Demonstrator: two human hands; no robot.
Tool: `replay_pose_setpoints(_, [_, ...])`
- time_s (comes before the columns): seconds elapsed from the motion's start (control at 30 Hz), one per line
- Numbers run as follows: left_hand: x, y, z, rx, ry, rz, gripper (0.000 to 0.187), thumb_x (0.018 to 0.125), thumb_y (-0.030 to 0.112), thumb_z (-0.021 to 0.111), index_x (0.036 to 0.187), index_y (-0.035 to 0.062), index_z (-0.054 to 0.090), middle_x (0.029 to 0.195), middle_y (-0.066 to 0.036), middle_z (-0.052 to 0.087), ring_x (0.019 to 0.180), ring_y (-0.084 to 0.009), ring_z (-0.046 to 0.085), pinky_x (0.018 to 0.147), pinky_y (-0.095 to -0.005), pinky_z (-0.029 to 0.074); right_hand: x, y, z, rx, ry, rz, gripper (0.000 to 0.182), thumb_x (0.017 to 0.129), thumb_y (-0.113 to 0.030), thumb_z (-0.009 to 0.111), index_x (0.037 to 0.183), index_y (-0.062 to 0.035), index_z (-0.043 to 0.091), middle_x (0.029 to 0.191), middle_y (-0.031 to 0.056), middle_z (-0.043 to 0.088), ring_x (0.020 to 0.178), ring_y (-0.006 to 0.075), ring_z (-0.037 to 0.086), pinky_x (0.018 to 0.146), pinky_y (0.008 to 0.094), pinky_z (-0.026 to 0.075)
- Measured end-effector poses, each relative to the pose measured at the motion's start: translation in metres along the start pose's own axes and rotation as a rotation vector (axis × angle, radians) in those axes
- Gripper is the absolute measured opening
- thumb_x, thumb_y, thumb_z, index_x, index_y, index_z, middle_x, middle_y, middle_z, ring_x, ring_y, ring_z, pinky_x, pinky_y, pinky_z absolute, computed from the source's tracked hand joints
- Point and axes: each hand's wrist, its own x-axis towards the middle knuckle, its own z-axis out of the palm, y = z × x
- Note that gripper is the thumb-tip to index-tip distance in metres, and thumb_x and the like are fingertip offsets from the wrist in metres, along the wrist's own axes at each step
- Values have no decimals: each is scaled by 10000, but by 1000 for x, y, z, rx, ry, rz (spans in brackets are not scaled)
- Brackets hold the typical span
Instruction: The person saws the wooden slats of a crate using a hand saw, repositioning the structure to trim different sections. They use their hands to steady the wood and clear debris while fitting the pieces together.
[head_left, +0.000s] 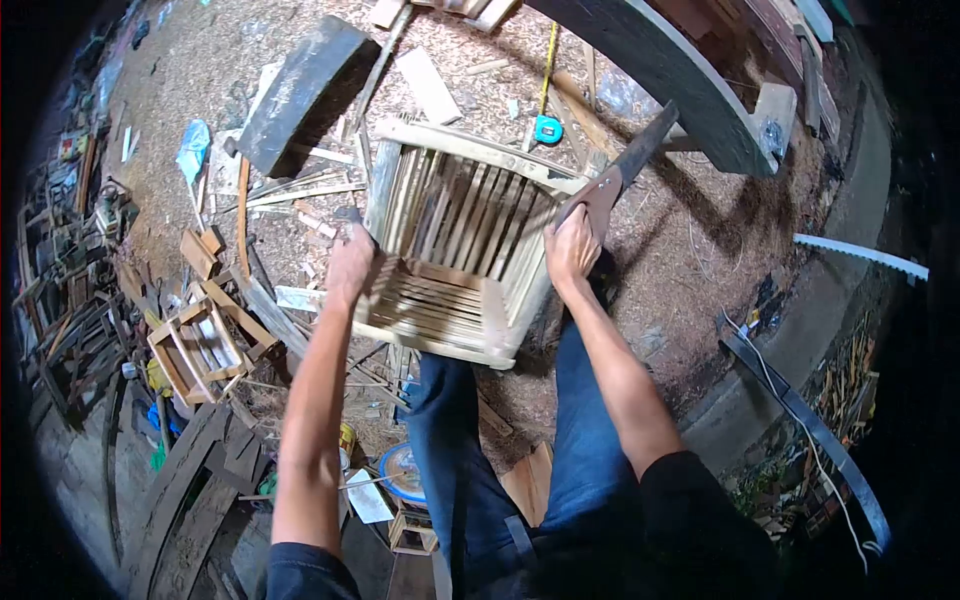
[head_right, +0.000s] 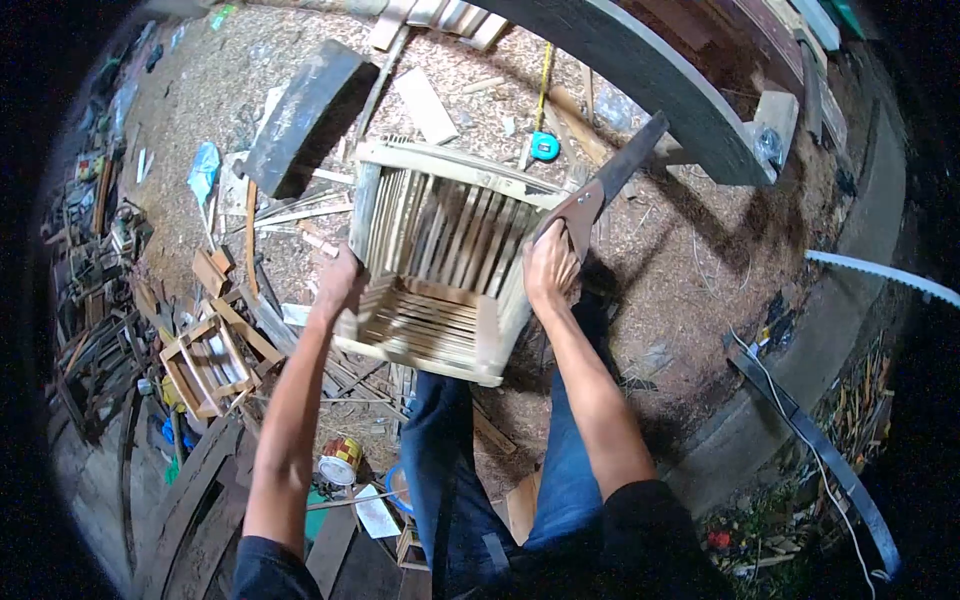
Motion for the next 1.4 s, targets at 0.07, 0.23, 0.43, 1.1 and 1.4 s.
replay_pose_setpoints(0.07, [-32, -29, 56, -67, 131, -102, 477, 864, 189, 558, 1120, -169, 374, 747, -287, 639, 713, -461, 636, 640, -522, 506, 2, -15, -7, 32, -53, 65, 392, 740, -164, 729, 998, 2, 484, 953, 228, 605, 936, 403, 589, 785, 474, 469])
replay_pose_setpoints(0.23, [-99, 12, 68, -271, 35, -346, 665, 836, 301, 600, 1184, -182, 305, 828, -357, 608, 799, -499, 614, 720, -527, 495, 3, -28, 6, -40, -9, -355, 339, 740, -79, 714, 981, -41, 478, 963, 185, 597, 892, 387, 618, 760, 470, 497])
replay_pose_setpoints(0.43, [-130, 27, 152, -528, -32, -540, 637, 807, 321, 632, 1135, -170, 393, 963, -366, 610, 938, -485, 609, 833, -490, 490, 22, -57, 39, -127, 51, -638, 110, 786, -17, 559, 885, -46, 521, 849, 171, 617, 798, 339, 637, 734, 432, 512])
replay_pose_setpoints(1.1, [-13, 24, 25, 126, 390, -315, 666, 754, 295, 743, 1292, 49, 437, 1227, -138, 522, 1197, -319, 464, 957, -448, 424, -2, 20, 39, -121, -195, -393, 518, 792, -437, 708, 1025, -10, 530, 832, 233, 645, 782, 417, 641, 681, 495, 505])
replay_pose_setpoints(1.4, [33, -18, 57, 214, 208, -311, 539, 851, 19, 536, 1361, 111, 390, 1063, -150, 606, 922, -320, 646, 731, -434, 542, 4, 7, 63, -200, -276, -461, 416, 758, -223, 745, 996, -22, 469, 932, 232, 638, 815, 432, 635, 702, 509, 508])
